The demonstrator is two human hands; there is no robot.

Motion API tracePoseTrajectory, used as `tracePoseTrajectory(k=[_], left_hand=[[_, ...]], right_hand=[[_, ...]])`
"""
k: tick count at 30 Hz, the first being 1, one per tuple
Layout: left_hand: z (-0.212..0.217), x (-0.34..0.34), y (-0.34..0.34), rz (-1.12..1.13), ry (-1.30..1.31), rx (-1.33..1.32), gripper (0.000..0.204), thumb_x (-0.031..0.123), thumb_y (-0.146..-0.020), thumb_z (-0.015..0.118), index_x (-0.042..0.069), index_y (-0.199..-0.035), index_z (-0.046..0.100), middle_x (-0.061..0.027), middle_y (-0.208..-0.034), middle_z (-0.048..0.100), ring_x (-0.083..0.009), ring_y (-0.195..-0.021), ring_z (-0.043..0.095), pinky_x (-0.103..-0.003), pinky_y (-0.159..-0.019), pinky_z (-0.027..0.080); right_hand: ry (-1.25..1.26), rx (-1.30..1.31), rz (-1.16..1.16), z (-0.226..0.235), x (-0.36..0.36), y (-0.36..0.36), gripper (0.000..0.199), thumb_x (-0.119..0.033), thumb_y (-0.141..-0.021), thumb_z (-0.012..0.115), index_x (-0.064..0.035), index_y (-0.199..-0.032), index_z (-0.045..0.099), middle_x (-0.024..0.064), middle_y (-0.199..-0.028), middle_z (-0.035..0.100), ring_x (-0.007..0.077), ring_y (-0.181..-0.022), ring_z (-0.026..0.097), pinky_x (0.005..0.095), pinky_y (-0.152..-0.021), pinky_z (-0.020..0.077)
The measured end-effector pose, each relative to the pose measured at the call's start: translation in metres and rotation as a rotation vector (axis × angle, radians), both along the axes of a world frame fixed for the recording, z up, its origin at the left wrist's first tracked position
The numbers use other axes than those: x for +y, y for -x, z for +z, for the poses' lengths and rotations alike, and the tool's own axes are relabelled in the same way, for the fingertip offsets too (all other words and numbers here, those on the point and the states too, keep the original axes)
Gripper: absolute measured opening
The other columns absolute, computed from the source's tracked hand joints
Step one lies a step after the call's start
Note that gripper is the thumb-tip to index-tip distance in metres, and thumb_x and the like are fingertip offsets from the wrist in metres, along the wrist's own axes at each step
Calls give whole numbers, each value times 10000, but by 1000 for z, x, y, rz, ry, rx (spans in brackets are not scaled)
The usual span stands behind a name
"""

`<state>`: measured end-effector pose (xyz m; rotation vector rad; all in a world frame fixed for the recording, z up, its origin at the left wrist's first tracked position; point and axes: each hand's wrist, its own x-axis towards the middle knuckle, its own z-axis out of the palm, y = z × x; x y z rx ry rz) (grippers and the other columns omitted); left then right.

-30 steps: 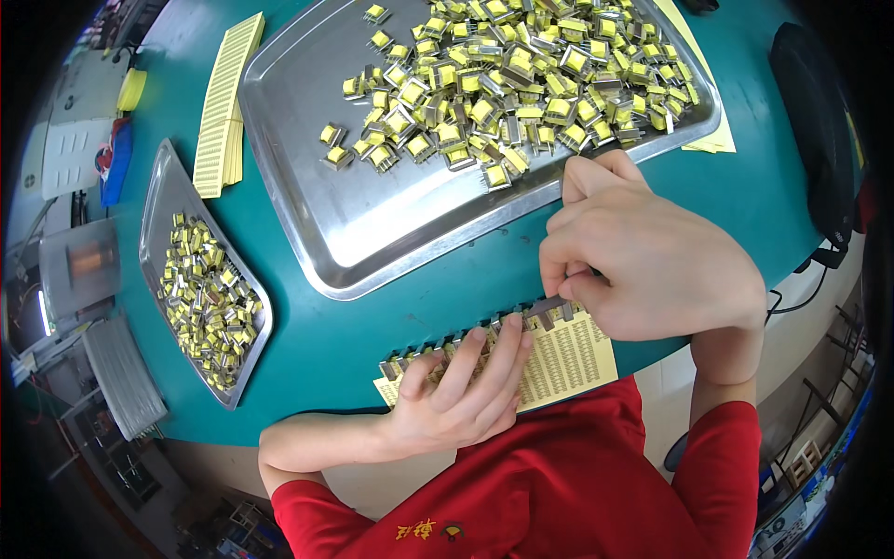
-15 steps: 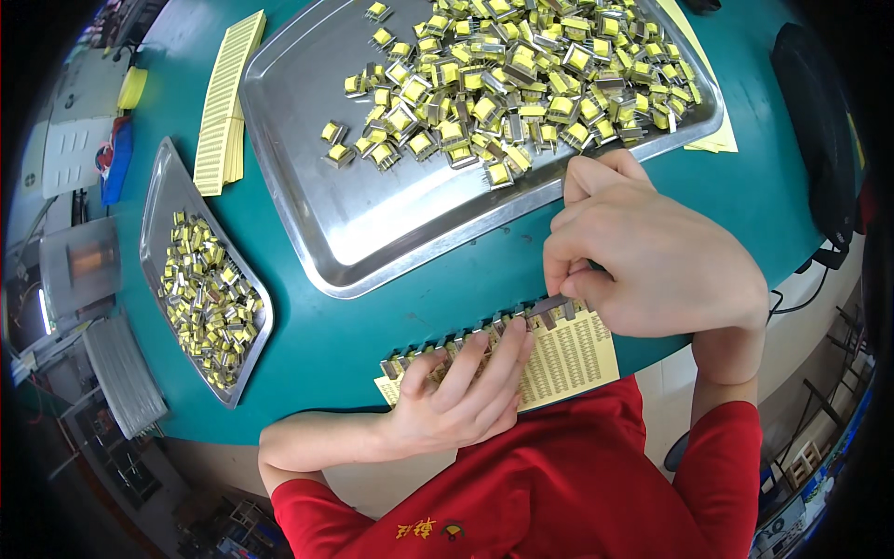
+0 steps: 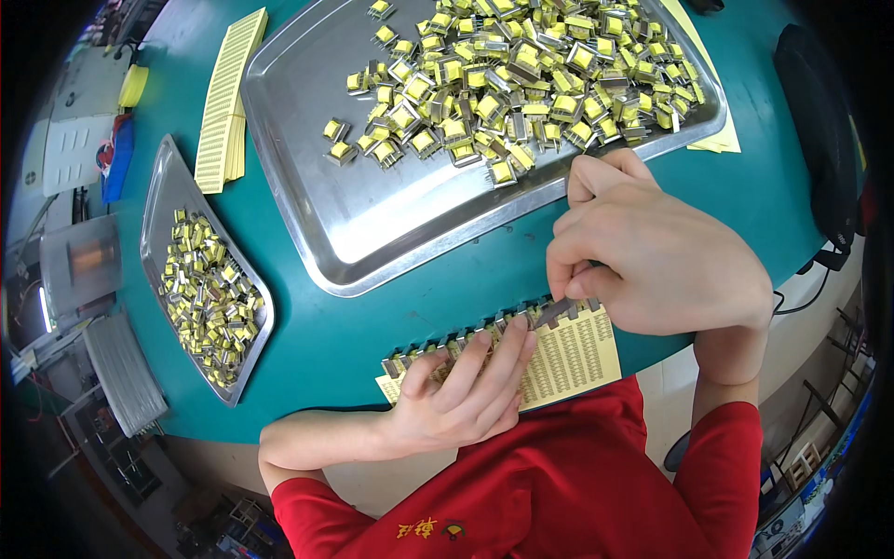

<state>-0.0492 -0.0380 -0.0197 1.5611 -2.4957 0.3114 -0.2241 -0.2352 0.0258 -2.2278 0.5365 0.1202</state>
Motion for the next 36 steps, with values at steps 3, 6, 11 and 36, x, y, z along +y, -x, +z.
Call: tracePoseTrajectory(k=[3,6,11,36], left_hand=[[0,1,0,5,16,-16,476,371,-837,516,160,-1223,698,42,-1299,631,-147,-1122,513,-356,-975,301],[0,0,-1,6,13,-24,465,368,-840,516,171,-1217,703,54,-1299,629,-148,-1122,507,-352,-974,302],[0,1,-1,10,26,-33,461,368,-845,514,185,-1223,703,62,-1297,626,-148,-1123,502,-343,-956,316],[-15,0,-1,-123,213,-176,305,325,-872,480,272,-1107,667,87,-1316,601,-118,-1194,451,-325,-872,306]], right_hand=[[-17,18,3,1,-1,0,60,-31,-734,702,-91,-730,696,-26,-709,609,200,-875,461,337,-945,326],[-15,6,-1,2,-1,0,60,-30,-732,704,-89,-728,695,-25,-705,608,201,-873,462,334,-942,329],[-44,20,-37,5,-1,2,69,-16,-722,695,-84,-728,693,-20,-708,610,197,-867,479,334,-929,340],[40,37,-56,3,-5,5,108,13,-674,670,-78,-713,713,-24,-680,634,179,-865,485,320,-934,340]])
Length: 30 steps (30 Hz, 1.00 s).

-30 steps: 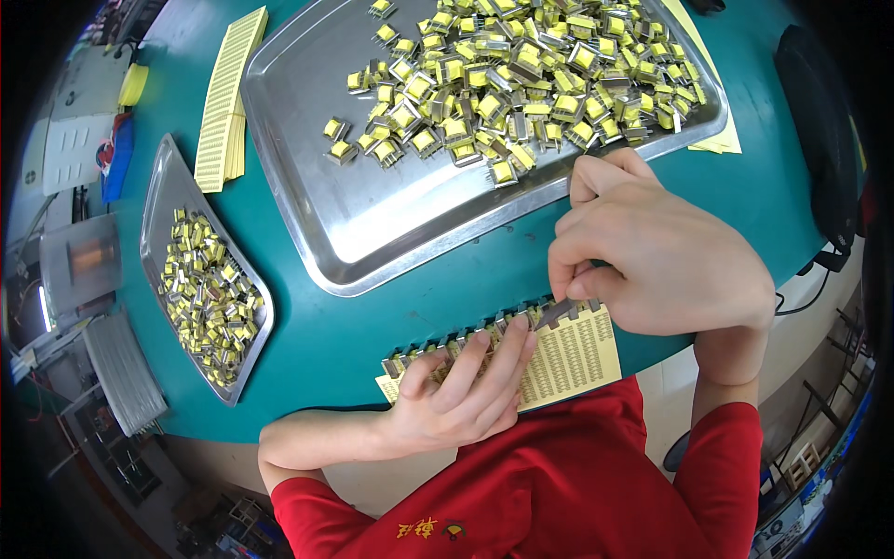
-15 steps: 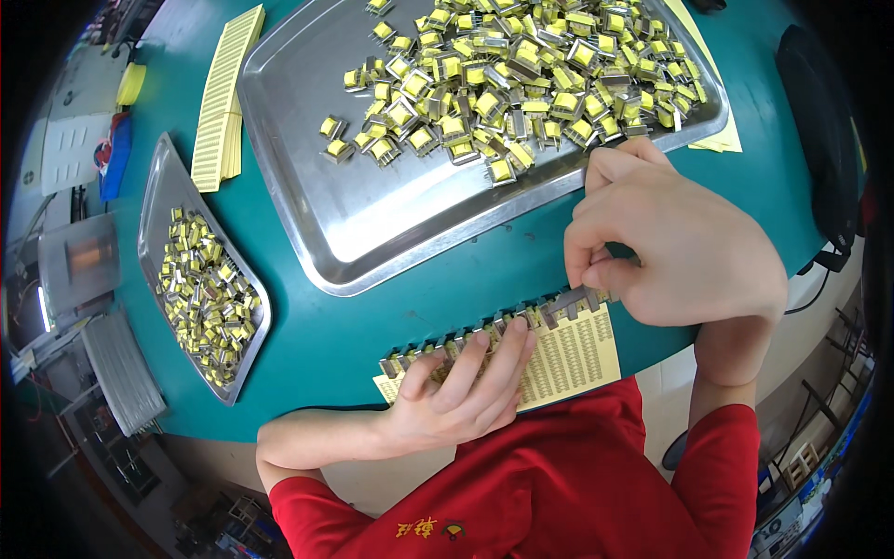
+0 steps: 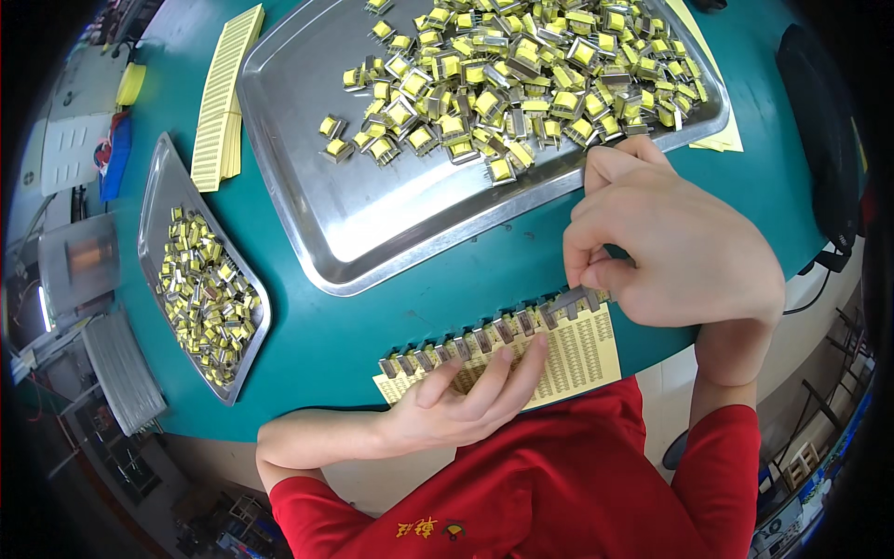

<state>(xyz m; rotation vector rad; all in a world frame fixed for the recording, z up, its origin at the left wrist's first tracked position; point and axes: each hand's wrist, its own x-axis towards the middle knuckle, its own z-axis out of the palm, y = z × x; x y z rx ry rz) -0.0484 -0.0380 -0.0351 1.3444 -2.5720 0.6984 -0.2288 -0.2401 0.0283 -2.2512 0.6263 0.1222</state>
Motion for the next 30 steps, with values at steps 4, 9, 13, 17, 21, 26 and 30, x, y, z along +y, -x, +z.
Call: tracePoseTrajectory(k=[4,9,13,17,21,26,30], left_hand=[[4,-1,-1,-22,-20,-25,291,323,-871,481,272,-1087,669,92,-1314,602,-119,-1199,451,-328,-882,302],[4,-1,-1,-20,-36,-34,280,322,-868,485,274,-1075,667,89,-1325,599,-122,-1214,446,-328,-895,303],[3,1,0,-8,-48,-12,284,326,-876,482,276,-1088,665,87,-1330,597,-122,-1218,445,-333,-911,300],[3,2,-1,-10,-64,-5,292,334,-890,477,275,-1110,660,84,-1343,588,-121,-1218,447,-352,-951,288],[3,3,0,-11,-76,1,299,341,-896,478,268,-1123,659,84,-1356,579,-121,-1217,449,-368,-980,282],[3,1,-3,-18,-84,6,305,324,-903,470,263,-1133,660,87,-1365,573,-125,-1204,453,-357,-976,290],[3,-1,-1,-22,-69,34,296,306,-911,467,249,-1124,664,83,-1403,556,-130,-1167,468,-336,-961,297]], right_hand=[[-12,12,1,1,0,0,103,10,-675,668,-75,-714,712,-21,-681,636,181,-861,478,322,-929,338],[-12,19,7,2,0,-1,101,8,-677,663,-74,-712,711,-20,-684,638,182,-859,473,323,-928,339],[-10,31,8,2,0,-2,99,5,-683,662,-75,-714,712,-22,-684,637,180,-864,470,316,-926,338],[-5,39,3,3,1,-2,93,2,-687,667,-75,-717,711,-22,-682,634,179,-866,469,318,-925,338],[-15,44,19,3,0,-1,89,0,-687,672,-74,-718,710,-21,-680,630,181,-865,470,321,-925,339],[-21,46,15,3,-1,-4,84,1,-689,675,-72,-716,707,-19,-677,623,184,-862,473,323,-924,338],[-7,36,6,3,0,-2,85,1,-689,673,-72,-717,707,-19,-677,621,184,-864,474,324,-922,338]])
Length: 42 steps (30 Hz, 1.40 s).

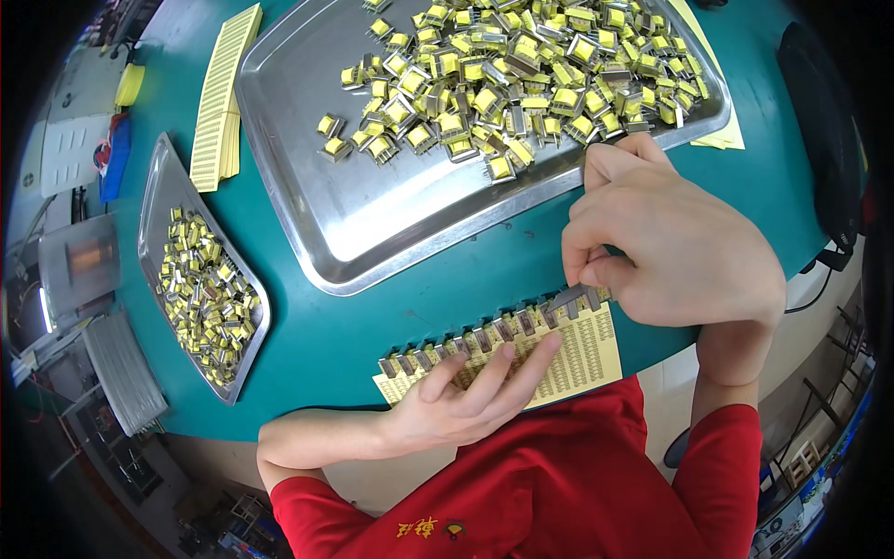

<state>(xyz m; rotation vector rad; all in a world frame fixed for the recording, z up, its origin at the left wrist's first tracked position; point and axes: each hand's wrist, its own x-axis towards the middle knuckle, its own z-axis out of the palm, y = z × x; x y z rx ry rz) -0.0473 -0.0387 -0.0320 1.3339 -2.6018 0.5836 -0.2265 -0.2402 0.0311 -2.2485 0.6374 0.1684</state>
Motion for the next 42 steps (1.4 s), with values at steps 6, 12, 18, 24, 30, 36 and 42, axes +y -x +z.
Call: tracePoseTrajectory(k=[6,12,18,24,30,36,42], left_hand=[[4,-3,1,4,-129,33,267,316,-908,489,230,-1076,677,58,-1425,557,-127,-1118,489,-320,-943,294],[8,-4,0,-8,-135,5,274,304,-917,480,205,-1078,678,55,-1403,578,-123,-1119,488,-317,-941,290],[12,-5,-1,-16,-152,-18,276,297,-922,479,192,-1079,679,43,-1406,578,-125,-1121,493,-312,-959,289],[13,-6,2,-21,-135,-17,321,305,-844,569,174,-1117,675,8,-1352,617,-144,-1043,536,-350,-965,306],[12,-5,2,-44,-57,-37,324,328,-858,583,186,-1135,674,-18,-1372,593,-155,-1092,518,-395,-1015,302],[13,0,1,-85,16,-66,366,311,-852,599,191,-1194,646,-34,-1355,593,-166,-1122,537,-385,-984,364],[22,-15,-2,-334,-246,1,342,190,-858,567,59,-1168,627,-115,-1353,584,-193,-1064,598,-283,-796,497]], right_hand=[[13,-10,0,-1,1,2,90,8,-684,666,-69,-714,701,-20,-678,618,183,-865,471,323,-910,339],[12,-32,-17,-2,3,1,102,25,-679,653,-67,-702,692,-23,-680,617,182,-864,471,317,-894,338],[107,-122,-104,-12,7,4,89,5,-692,669,-76,-727,676,-18,-650,591,181,-825,503,321,-903,359],[88,-145,-61,-7,0,0,55,-23,-764,658,-77,-765,665,-12,-621,568,189,-807,526,324,-917,367],[-41,-191,-171,3,5,4,52,-115,-871,629,-67,-882,647,31,-784,608,222,-826,523,347,-874,379],[144,-299,-433,20,62,39,33,-77,-845,658,-76,-869,634,1,-784,588,200,-831,512,339,-860,359],[227,-249,-753,-13,122,62,89,-71,-821,702,-91,-892,654,-24,-802,607,186,-862,515,350,-873,347]])
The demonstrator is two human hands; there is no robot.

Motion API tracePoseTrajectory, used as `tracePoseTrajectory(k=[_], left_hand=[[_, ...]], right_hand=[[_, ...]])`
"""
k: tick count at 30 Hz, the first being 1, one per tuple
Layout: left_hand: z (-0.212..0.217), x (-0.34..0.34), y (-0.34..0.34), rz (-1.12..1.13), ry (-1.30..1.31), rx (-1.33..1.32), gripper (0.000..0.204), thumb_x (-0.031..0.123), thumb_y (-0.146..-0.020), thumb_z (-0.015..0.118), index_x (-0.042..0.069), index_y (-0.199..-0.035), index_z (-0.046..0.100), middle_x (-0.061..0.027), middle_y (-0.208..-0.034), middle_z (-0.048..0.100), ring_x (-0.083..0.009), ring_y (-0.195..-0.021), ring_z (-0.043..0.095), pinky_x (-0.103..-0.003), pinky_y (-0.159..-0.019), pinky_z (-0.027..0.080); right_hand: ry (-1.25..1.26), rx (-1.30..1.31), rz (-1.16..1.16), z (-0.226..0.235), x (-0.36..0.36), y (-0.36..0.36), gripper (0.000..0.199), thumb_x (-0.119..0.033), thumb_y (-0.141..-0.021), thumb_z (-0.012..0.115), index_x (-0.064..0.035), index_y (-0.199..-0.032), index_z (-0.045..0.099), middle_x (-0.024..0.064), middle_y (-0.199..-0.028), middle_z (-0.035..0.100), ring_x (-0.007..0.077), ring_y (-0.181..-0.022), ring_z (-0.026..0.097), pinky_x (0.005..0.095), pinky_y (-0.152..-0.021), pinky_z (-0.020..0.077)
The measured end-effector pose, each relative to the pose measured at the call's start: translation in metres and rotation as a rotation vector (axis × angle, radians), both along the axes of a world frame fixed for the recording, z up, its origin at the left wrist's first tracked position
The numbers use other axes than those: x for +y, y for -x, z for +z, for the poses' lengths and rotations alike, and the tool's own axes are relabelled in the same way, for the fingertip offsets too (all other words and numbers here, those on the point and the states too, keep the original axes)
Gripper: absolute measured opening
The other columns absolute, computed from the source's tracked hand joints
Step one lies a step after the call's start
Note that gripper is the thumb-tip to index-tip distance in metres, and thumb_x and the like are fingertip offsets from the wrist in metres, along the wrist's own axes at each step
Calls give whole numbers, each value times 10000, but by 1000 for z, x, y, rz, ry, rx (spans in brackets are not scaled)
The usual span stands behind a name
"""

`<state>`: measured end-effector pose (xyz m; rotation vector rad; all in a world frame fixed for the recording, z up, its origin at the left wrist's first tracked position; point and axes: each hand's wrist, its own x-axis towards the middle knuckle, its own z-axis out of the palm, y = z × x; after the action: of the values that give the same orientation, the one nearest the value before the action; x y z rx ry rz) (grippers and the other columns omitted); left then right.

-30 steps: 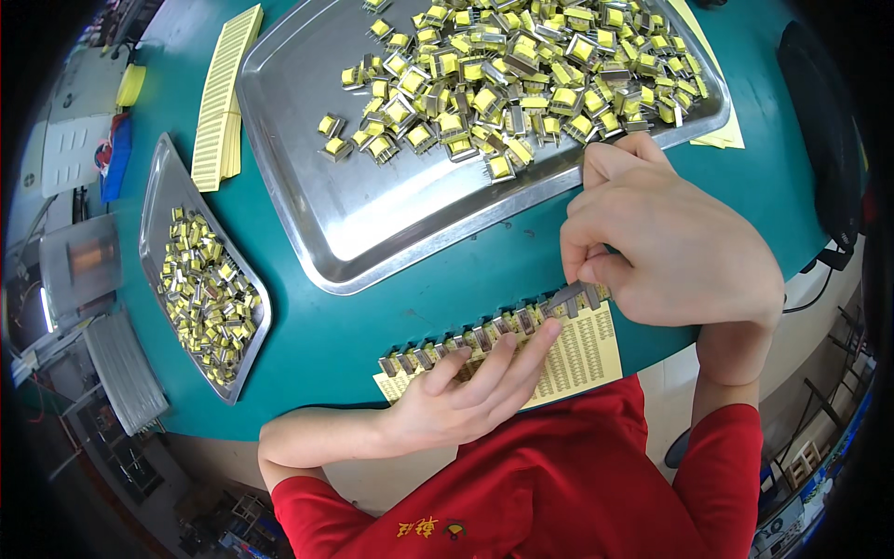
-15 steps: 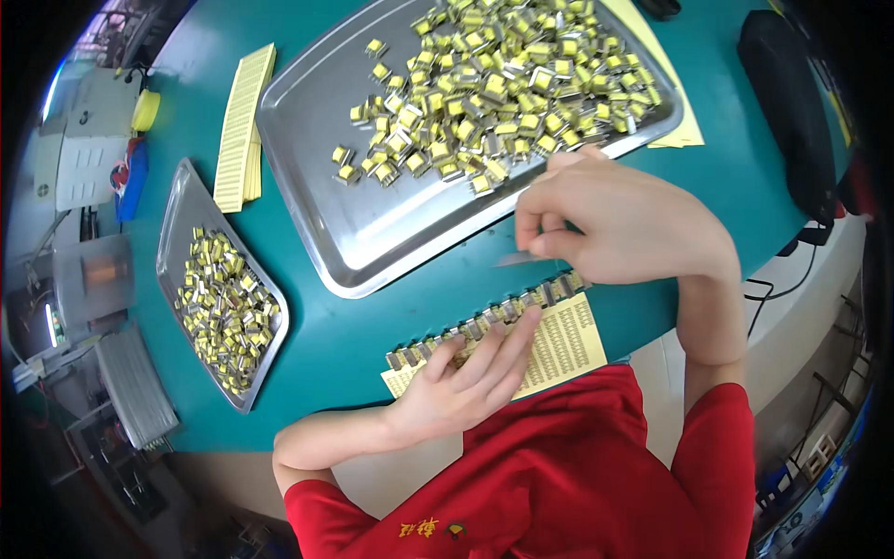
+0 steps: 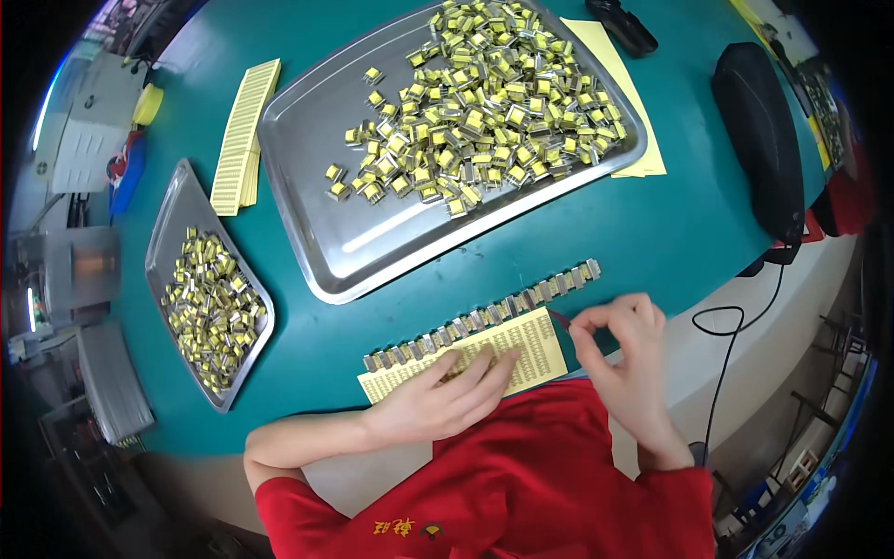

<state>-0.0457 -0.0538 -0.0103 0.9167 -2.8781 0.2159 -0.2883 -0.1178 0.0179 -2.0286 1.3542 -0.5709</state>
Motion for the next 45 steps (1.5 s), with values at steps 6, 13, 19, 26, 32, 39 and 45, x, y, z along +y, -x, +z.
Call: tracePoseTrajectory(k=[6,13,19,26,32,39,45], left_hand=[[7,-4,13,0,-101,21,177,181,-838,591,17,-901,568,-210,-1383,548,-258,-1079,612,-346,-855,513],[23,-11,42,107,-211,-3,170,187,-821,570,22,-840,537,-253,-1383,532,-352,-1177,587,-397,-925,518],[30,-10,57,140,-125,-206,444,206,-830,545,-24,-1203,616,-232,-1327,561,-333,-1155,597,-419,-908,525],[34,-7,67,185,-168,-263,433,219,-838,535,-13,-1193,621,-230,-1321,564,-328,-1139,604,-429,-890,536],[36,-6,68,208,-179,-256,388,211,-841,545,0,-1156,627,-225,-1310,572,-325,-1122,616,-426,-886,543],[34,-9,69,211,-160,-254,358,205,-853,550,3,-1141,615,-216,-1309,575,-313,-1124,614,-428,-889,542],[30,-7,67,220,-180,-233,338,215,-859,548,14,-1123,613,-214,-1333,557,-307,-1124,607,-431,-897,536]], right_hand=[[29,75,-71,-16,33,13,127,-61,-816,715,-106,-929,681,-34,-802,607,185,-870,516,362,-864,333],[81,28,-94,-23,39,16,221,-60,-816,729,-112,-1030,726,-43,-810,601,176,-864,507,358,-871,324],[106,-3,-57,-28,47,17,285,-43,-805,736,-111,-1082,729,-55,-847,608,171,-875,502,363,-876,315],[106,7,-76,-31,49,16,289,-35,-800,736,-112,-1079,731,-57,-850,609,169,-873,505,365,-872,314],[137,-7,-70,-33,47,10,306,-27,-797,732,-94,-1095,727,-50,-855,606,172,-865,508,366,-877,317],[173,2,-95,-37,44,3,310,-16,-807,717,-67,-1113,715,-29,-844,583,185,-854,498,373,-873,317],[242,37,-86,-41,44,-4,296,2,-818,698,-67,-1106,706,-18,-857,579,198,-862,492,378,-865,316]])
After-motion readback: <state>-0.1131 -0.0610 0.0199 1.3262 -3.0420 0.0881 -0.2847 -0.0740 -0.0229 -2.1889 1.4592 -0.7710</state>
